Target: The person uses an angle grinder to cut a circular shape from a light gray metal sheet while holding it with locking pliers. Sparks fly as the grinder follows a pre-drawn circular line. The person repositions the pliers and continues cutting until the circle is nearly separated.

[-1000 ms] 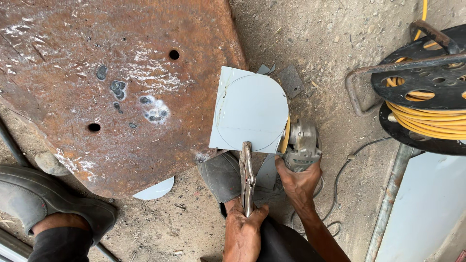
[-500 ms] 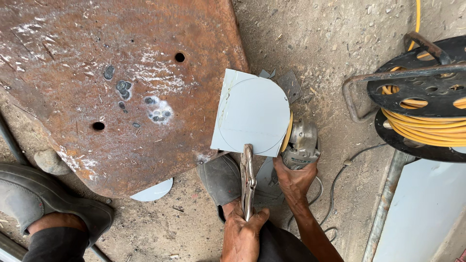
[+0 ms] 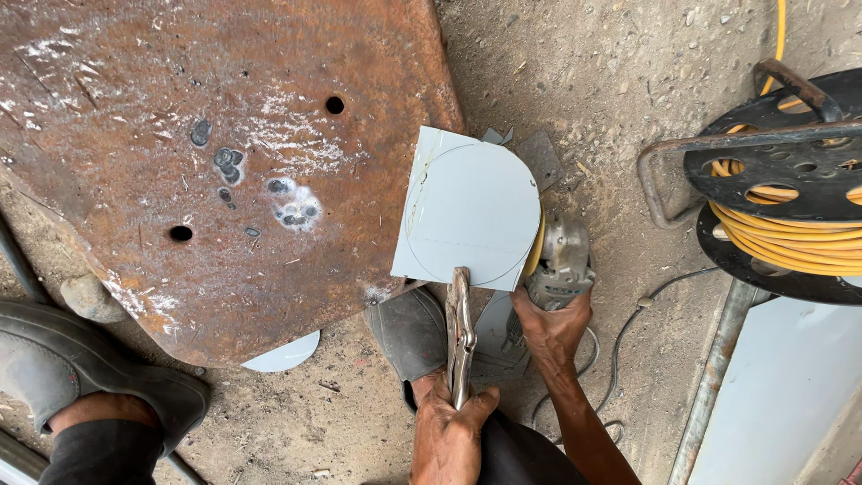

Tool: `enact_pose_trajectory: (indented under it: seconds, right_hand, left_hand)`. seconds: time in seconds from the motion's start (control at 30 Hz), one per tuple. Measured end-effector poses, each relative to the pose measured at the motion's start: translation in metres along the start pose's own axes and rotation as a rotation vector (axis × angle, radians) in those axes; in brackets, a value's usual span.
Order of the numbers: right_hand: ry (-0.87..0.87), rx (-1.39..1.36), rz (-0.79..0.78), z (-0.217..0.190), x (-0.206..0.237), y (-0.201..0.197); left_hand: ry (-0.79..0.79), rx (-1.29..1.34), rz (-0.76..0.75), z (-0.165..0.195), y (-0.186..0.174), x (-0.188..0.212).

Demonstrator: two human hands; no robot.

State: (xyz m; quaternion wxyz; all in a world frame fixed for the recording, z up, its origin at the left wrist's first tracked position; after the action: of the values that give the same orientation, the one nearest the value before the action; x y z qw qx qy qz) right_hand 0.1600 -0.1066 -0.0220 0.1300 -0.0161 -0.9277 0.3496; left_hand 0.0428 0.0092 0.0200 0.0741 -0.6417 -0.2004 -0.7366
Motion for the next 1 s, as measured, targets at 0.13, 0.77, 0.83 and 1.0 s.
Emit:
enact_pose_trajectory:
  seconds: [0.13, 0.77, 0.83, 1.0]
  right_hand:
    - [-0.029, -0.125, -0.017, 0.006, 0.006, -0.002]
    - [-0.059, -0.073, -0.23, 0.058, -0.003, -0.049]
    - [-0.021, -0.074, -0.26, 0.062, -0.003, -0.06]
    - [-0.013, -0.077, -0.355, 0.058, -0.002, -0.074]
  left_hand:
    - [-0.126, -0.101, 0.006, -0.003, 0.001, -0.003]
    - [0.173, -0.331, -0.104, 0.001, -0.081, 0.001]
    - [0.032, -0.578, -0.054, 0.018, -0.106, 0.011]
    - [0.392, -1.168, 0.157, 0.07, -0.139, 0.028]
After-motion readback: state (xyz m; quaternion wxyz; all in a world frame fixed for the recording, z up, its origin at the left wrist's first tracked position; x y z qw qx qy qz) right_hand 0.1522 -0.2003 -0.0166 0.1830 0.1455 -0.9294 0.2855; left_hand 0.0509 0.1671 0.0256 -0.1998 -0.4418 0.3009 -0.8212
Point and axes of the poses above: each hand's wrist, its own x-axis away from the middle knuckle, its own y-axis out of the palm, z = x × y, the point moved 1 cm from there along -x, towards the middle knuckle, and after that the axes turned 2 degrees about y, right-handed, at the moved point
